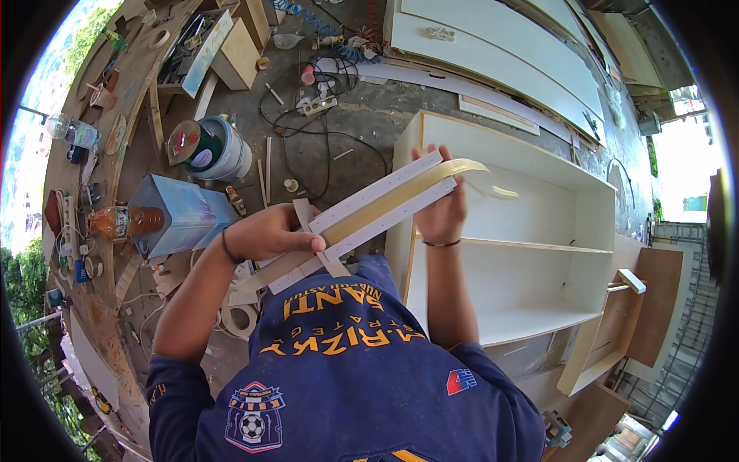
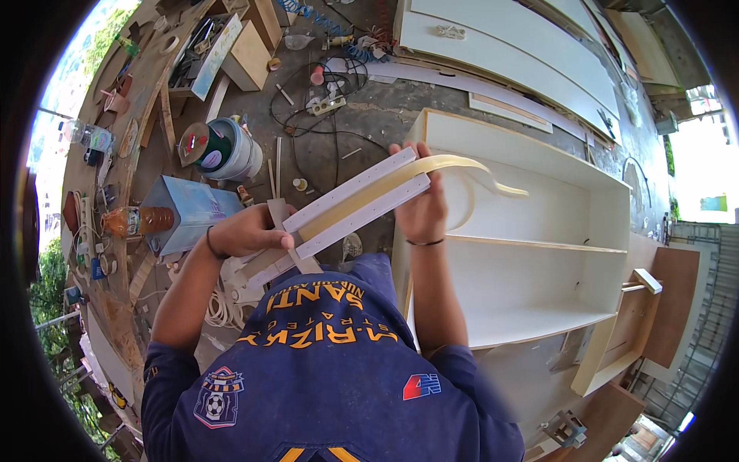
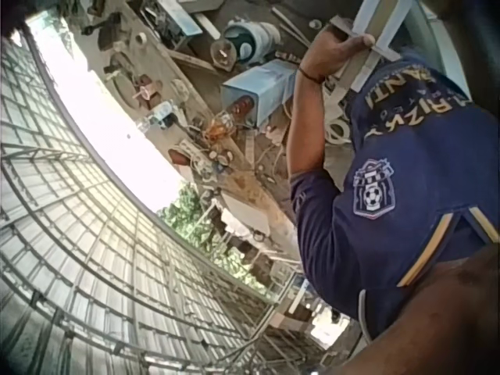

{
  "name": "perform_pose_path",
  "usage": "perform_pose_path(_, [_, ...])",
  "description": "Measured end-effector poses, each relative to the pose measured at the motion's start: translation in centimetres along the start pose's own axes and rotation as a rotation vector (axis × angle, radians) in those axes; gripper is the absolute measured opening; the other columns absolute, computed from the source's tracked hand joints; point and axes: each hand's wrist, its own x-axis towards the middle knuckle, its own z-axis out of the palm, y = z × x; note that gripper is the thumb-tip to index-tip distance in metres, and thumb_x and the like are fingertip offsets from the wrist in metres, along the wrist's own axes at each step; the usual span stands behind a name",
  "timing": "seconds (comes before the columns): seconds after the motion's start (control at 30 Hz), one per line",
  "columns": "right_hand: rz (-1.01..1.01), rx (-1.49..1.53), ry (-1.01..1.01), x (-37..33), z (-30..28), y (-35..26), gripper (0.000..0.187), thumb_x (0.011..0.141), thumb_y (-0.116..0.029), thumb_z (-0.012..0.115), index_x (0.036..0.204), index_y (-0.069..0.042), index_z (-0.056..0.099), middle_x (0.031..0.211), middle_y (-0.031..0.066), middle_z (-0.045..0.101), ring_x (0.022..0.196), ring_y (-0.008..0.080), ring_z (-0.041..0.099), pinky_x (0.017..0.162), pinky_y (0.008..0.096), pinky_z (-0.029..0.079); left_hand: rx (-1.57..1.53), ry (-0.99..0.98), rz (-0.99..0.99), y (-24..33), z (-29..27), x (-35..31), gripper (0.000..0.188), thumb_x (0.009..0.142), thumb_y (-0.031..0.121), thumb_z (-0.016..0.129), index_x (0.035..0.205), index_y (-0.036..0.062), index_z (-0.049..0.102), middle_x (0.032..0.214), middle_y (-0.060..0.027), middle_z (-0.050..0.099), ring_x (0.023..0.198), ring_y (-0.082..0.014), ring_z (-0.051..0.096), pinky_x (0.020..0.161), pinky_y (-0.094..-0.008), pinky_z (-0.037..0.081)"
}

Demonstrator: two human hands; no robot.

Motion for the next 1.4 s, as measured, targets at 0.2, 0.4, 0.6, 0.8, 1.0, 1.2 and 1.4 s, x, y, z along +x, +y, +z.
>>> perform_pose_path(0.2, [-0.128,0.244,0.004,1.1,-0.3,-0.6,0.043,0.088,-0.029,0.061,0.123,-0.007,0.051,0.119,0.0063,0.059,0.131,0.0260,0.035,0.110,0.0409,0.026,-0.005,-0.048,0.009,0.5,0.1,0.2,0.055,0.078,0.045,0.070,0.106,-0.0017,0.059,0.100,-0.0095,0.062,0.096,-0.0174,0.057,0.084,-0.0296,0.043])
perform_pose_path(0.4, [-0.291,-0.094,0.157,2.3,-0.4,-4.1,0.035,0.089,-0.034,0.058,0.112,-0.008,0.054,0.108,0.0037,0.058,0.119,0.0193,0.045,0.104,0.0480,0.031,-0.069,-0.006,-0.013,0.3,0.4,-1.1,0.063,0.075,0.044,0.073,0.113,-0.0023,0.054,0.104,-0.0088,0.061,0.101,-0.0167,0.054,0.088,-0.0300,0.041])
perform_pose_path(0.6, [-0.408,-0.028,0.104,6.2,-9.5,-16.9,0.031,0.086,-0.021,0.059,0.108,0.000,0.059,0.109,0.0113,0.063,0.111,0.0220,0.052,0.103,0.0506,0.030,0.002,-0.085,0.011,-0.3,-1.1,-3.7,0.062,0.074,0.041,0.075,0.113,-0.0023,0.054,0.104,-0.0089,0.062,0.100,-0.0169,0.056,0.087,-0.0302,0.042])
perform_pose_path(0.8, [-0.409,0.046,0.246,6.1,-9.7,-16.4,0.059,0.087,-0.036,0.055,0.130,0.002,0.042,0.135,0.0139,0.045,0.123,0.0278,0.042,0.103,0.0511,0.027,0.032,-0.081,0.044,-1.1,-1.6,-3.2,0.062,0.074,0.044,0.074,0.111,-0.0017,0.055,0.102,-0.0087,0.062,0.097,-0.0163,0.057,0.085,-0.0295,0.043])
perform_pose_path(1.0, [-0.146,-0.135,-0.020,2.8,1.0,-1.4,0.052,0.093,-0.042,0.046,0.134,-0.010,0.043,0.136,0.0013,0.047,0.136,0.0293,0.025,0.107,0.0512,0.024,0.089,0.002,0.106,0.9,-0.5,0.1,0.062,0.077,0.050,0.069,0.109,-0.0010,0.056,0.100,-0.0097,0.062,0.096,-0.0170,0.057,0.084,-0.0285,0.043])
perform_pose_path(1.2, [-0.228,-0.054,-0.010,3.8,1.2,-3.1,0.040,0.093,-0.037,0.050,0.117,-0.006,0.055,0.120,-0.0002,0.056,0.126,0.0208,0.040,0.104,0.0484,0.028,0.080,0.022,0.079,2.1,-0.1,0.3,0.062,0.077,0.051,0.068,0.108,-0.0006,0.056,0.100,-0.0096,0.062,0.095,-0.0173,0.057,0.083,-0.0289,0.043])
perform_pose_path(1.4, [-0.365,0.127,0.121,7.0,-5.1,-11.8,0.027,0.089,-0.018,0.056,0.105,0.004,0.058,0.110,0.0108,0.063,0.119,0.0229,0.048,0.104,0.0513,0.027,0.084,-0.039,0.055,0.7,-1.1,-2.0,0.061,0.077,0.050,0.069,0.108,-0.0003,0.057,0.098,-0.0081,0.062,0.093,-0.0159,0.057,0.082,-0.0285,0.044])
